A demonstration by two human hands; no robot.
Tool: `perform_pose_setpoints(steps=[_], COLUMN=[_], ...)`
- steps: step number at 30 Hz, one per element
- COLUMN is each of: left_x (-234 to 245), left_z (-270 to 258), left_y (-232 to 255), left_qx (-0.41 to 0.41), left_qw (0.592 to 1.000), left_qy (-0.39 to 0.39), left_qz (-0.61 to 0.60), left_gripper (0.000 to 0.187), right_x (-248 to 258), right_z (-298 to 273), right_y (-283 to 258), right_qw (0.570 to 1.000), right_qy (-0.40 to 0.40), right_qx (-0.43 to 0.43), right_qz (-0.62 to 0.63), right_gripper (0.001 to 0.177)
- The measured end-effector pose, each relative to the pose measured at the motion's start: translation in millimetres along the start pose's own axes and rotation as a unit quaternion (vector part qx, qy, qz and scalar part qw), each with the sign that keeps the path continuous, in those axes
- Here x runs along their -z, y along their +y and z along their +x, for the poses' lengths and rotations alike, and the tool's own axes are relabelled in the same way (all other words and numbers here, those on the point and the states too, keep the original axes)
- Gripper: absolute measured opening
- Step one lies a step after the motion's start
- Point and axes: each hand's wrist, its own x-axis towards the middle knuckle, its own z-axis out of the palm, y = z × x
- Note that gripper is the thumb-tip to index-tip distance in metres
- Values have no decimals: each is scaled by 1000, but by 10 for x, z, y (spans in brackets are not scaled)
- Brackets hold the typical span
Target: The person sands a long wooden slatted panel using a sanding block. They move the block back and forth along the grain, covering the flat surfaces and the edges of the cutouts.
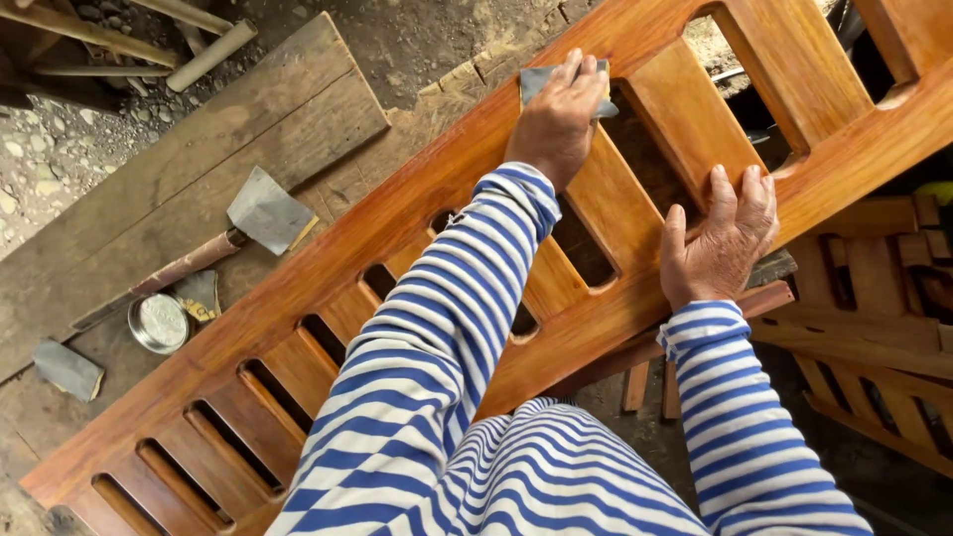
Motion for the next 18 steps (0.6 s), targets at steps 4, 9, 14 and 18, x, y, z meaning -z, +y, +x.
perform_pose_setpoints(steps=[4,9,14,18], left_x=[359,1217,1928,2243], left_z=[-471,-2146,-3547,-3133], left_y=[-228,-875,-966,-207], left_qx=[-49,-25,191,397], left_qw=[998,985,929,874], left_qy=[43,73,161,204], left_qz=[20,152,271,193], left_gripper=[44,70,41,23], right_x=[-90,-203,-232,-53], right_z=[-10,-74,-88,-44], right_y=[111,221,227,54], right_qw=[1000,998,999,999], right_qy=[14,38,44,29], right_qx=[3,18,7,15], right_qz=[5,-40,-20,-1], right_gripper=[55,56,56,62])
